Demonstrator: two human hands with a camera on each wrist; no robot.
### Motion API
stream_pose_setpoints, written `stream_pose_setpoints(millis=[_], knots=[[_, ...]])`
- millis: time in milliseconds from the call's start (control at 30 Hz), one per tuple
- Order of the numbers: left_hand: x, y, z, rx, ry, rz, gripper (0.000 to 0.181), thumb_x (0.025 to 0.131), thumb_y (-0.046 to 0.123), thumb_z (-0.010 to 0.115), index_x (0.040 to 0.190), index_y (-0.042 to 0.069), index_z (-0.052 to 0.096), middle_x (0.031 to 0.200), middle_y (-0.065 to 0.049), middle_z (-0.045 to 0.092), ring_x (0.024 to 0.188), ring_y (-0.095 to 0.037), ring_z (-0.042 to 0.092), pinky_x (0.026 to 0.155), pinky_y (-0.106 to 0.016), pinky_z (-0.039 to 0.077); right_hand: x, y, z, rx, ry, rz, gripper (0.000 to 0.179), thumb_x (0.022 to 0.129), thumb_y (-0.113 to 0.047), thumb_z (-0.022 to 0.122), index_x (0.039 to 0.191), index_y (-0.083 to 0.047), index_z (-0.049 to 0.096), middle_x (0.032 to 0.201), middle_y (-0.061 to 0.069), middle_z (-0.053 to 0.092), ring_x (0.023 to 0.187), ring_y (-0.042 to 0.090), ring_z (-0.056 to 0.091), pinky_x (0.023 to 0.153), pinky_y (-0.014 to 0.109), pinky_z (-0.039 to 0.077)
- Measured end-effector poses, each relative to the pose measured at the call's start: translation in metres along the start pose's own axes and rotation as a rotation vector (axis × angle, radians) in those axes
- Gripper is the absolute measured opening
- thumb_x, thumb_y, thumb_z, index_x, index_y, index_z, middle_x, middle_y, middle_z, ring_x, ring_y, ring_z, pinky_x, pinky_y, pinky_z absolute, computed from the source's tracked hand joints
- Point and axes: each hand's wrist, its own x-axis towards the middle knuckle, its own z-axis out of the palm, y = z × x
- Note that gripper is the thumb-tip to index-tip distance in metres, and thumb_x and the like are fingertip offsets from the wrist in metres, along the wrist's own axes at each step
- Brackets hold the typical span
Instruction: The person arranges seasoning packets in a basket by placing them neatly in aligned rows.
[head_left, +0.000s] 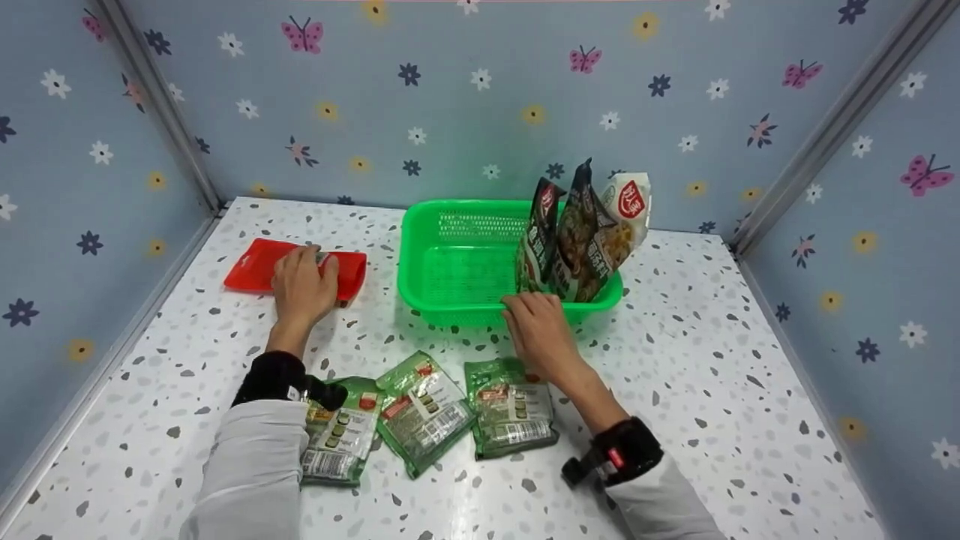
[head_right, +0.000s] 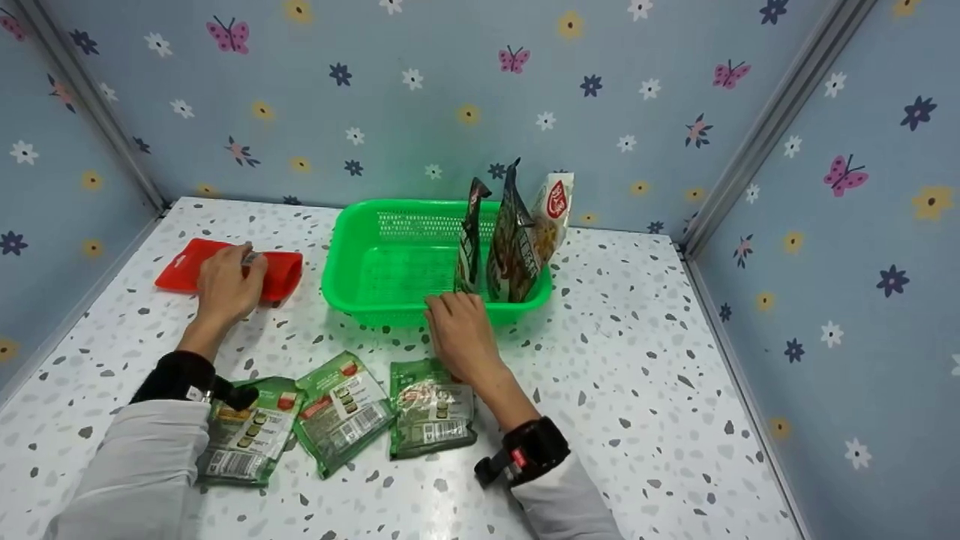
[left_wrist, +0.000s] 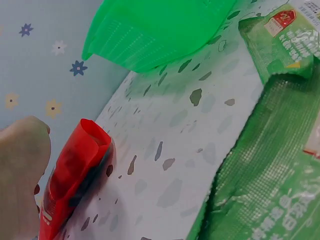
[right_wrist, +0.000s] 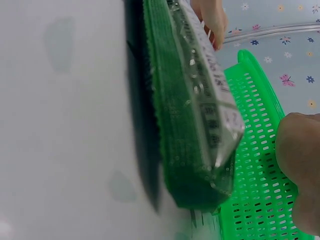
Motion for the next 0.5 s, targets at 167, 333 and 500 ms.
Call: stream_pose_setpoints(millis=[167, 333, 500], knots=[[0.0034, -0.007, 0.0024, 0.077, -0.036, -0.031, 0.065, 0.119, 0.038, 0.038, 0.17, -0.003, 0.042, 0.178, -0.034, 0.035, 0.165, -0.061, 0.027, 0.135, -0.08, 0.021, 0.0, -0.0014, -0.0012, -0.005, -0.009, -0.001, 0.02, 0.113, -0.016, 0.069, 0.13, -0.008, 0.076, 0.115, 0.011, 0.078, 0.102, 0.03, 0.07, 0.091, 0.045, 0.051], [0.0073, -0.0056, 0.0062, 0.099, -0.119, -0.085, 0.067, 0.12, 0.044, 0.032, 0.175, 0.006, 0.036, 0.184, -0.032, 0.019, 0.169, -0.06, 0.012, 0.132, -0.088, 0.012, 0.0003, -0.0011, -0.002, -0.005, -0.007, 0.004, 0.02, 0.114, -0.017, 0.069, 0.13, -0.008, 0.076, 0.115, 0.011, 0.078, 0.102, 0.03, 0.071, 0.091, 0.045, 0.052], [0.0112, -0.0022, 0.0085, 0.098, -0.131, -0.114, 0.067, 0.121, 0.047, 0.029, 0.173, 0.007, 0.04, 0.185, -0.031, 0.017, 0.169, -0.059, 0.009, 0.129, -0.092, 0.013, 0.0, -0.0005, -0.0013, 0.001, -0.019, 0.018, 0.021, 0.114, -0.018, 0.067, 0.13, -0.008, 0.077, 0.115, 0.011, 0.078, 0.102, 0.03, 0.071, 0.091, 0.045, 0.053]])
